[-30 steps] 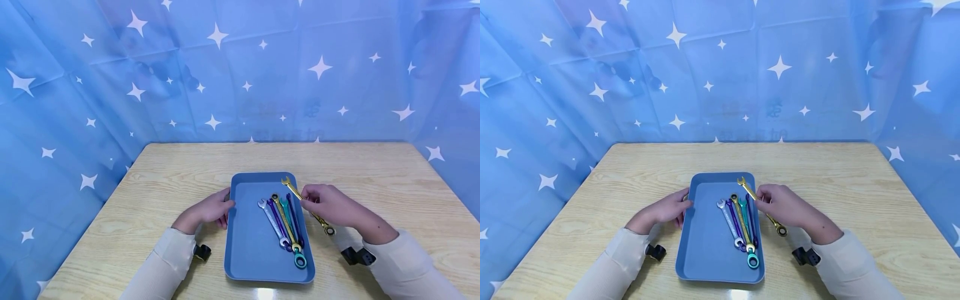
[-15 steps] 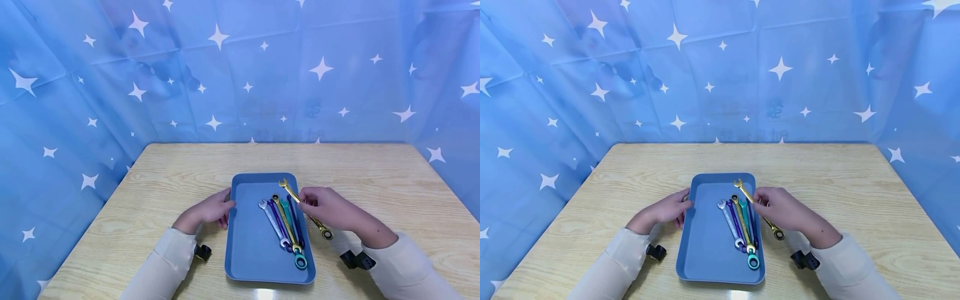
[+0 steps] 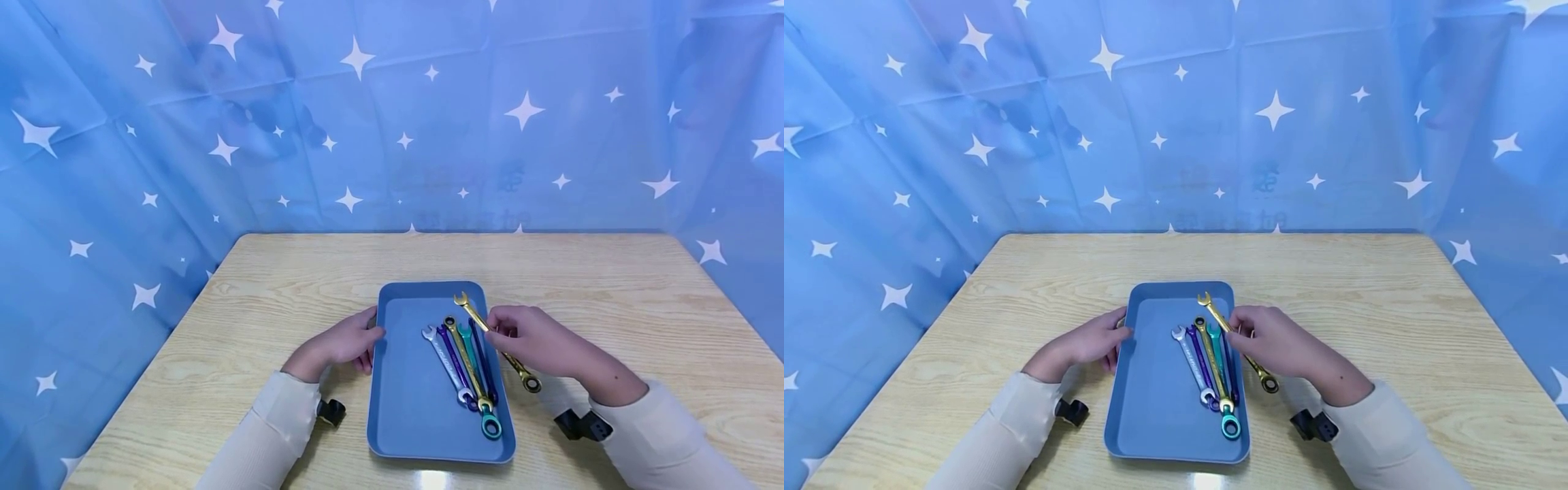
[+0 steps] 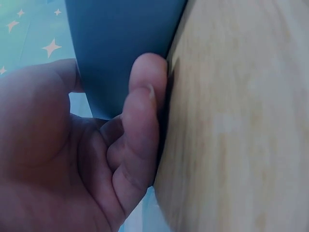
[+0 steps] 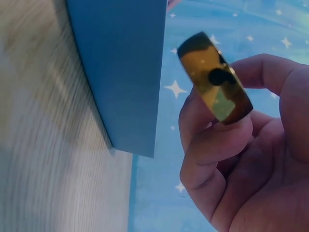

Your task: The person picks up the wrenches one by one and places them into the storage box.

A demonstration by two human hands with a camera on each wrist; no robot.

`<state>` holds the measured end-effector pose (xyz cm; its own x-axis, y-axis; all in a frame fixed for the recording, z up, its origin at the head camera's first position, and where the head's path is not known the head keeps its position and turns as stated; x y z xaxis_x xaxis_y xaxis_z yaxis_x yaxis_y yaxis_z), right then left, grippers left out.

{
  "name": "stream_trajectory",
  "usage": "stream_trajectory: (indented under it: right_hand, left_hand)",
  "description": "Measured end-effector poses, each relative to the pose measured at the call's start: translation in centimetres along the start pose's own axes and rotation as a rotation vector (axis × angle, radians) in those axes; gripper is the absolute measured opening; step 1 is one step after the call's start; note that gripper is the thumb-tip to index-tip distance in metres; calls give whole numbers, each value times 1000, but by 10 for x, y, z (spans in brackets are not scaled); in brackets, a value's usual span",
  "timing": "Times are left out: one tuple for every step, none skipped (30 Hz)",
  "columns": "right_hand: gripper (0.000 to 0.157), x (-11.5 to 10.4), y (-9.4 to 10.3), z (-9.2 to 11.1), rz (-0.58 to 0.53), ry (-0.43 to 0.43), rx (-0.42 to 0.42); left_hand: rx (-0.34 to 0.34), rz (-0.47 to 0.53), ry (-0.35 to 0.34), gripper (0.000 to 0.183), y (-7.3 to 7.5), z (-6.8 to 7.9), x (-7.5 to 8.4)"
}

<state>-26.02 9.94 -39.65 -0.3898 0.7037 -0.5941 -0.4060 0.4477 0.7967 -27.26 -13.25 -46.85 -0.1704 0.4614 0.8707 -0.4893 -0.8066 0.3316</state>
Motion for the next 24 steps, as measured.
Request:
stream_trajectory:
  right_hand:
    - [16, 0, 0, 0, 3, 1, 2]
    - [16, 0, 1, 0, 5, 2, 4]
    - [16, 0, 1, 0, 5, 1, 4]
    - [16, 0, 1, 0, 4, 0, 5]
    - [16, 0, 1, 0, 1, 0, 5]
    - [16, 0, 1, 0, -2, 0, 5]
    - [16, 0, 1, 0, -3, 0, 5]
    - [16, 0, 1, 0, -5, 1, 6]
    - [16, -1, 1, 0, -5, 3, 7]
    - [17, -1, 1, 0, -7, 6, 7]
    - [18, -2, 1, 0, -10, 9, 5]
    - [18, -3, 1, 0, -12, 11, 3]
    - [18, -3, 0, 0, -13, 12, 0]
    - [18, -4, 0, 0, -15, 14, -4]
    - [18, -4, -1, 0, -17, 17, -7]
    - [18, -5, -1, 0, -20, 19, -10]
    - [18, -5, -2, 1, -19, 21, -13]
    - [17, -5, -2, 1, -19, 24, -14]
    - [17, -6, -3, 1, -19, 27, -14]
    - [16, -7, -3, 1, -19, 31, -13]
    - [16, -7, -3, 1, -19, 34, -11]
    - [15, -7, -3, 1, -19, 37, -11]
    - [16, -7, -3, 1, -22, 38, -12]
    - [16, -8, -3, 1, -27, 41, -14]
  left_hand:
    - [2, 1, -1, 51, 0, 0, 0]
    - [3, 0, -1, 52, 0, 0, 0]
    - [4, -1, 0, 52, 1, -1, 0]
    - [4, 0, 0, 53, 1, -1, 0]
    - [2, 0, -1, 53, 0, -1, 0]
    - [1, -1, -1, 53, 0, -1, -1]
    - [-1, -2, -4, 53, 0, -1, 0]
    - [-2, -3, -6, 53, 0, -2, 0]
    - [-3, -1, -8, 52, 0, -2, 0]
    - [-4, -1, -12, 51, 0, -1, 1]
    - [-4, -3, -15, 49, 1, -1, 2]
    - [-4, -3, -15, 49, 1, -1, 2]
    - [-5, -4, -15, 49, 1, -1, 2]
    - [-5, -4, -13, 49, 1, -1, 2]
    - [-6, -5, -12, 50, 1, -1, 1]
    - [-7, -5, -10, 51, 0, -1, 1]
    - [-8, -5, -9, 51, 0, -1, 1]
    - [-9, -6, -10, 51, 0, -1, 1]
    - [-9, -7, -11, 51, 0, -1, 1]
    - [-9, -8, -14, 50, 0, -1, 1]
    - [-9, -8, -16, 49, 0, -1, 2]
    - [-8, -8, -18, 48, 0, -1, 2]
    - [-8, -8, -19, 47, 0, -1, 2]
    - [-8, -8, -20, 47, 0, -1, 2]
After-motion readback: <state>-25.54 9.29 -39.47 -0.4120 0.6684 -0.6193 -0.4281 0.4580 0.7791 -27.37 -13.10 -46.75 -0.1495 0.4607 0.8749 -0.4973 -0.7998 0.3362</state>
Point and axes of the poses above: each hand's wrist, its own z-axis away from the middle knuckle, its own y-axis out of the back of the hand, x = y × z, the point moved 10 cm from there along -z, towards the middle knuckle, and after that the axes turned 11 degrees about z, right-handed, at the moved point
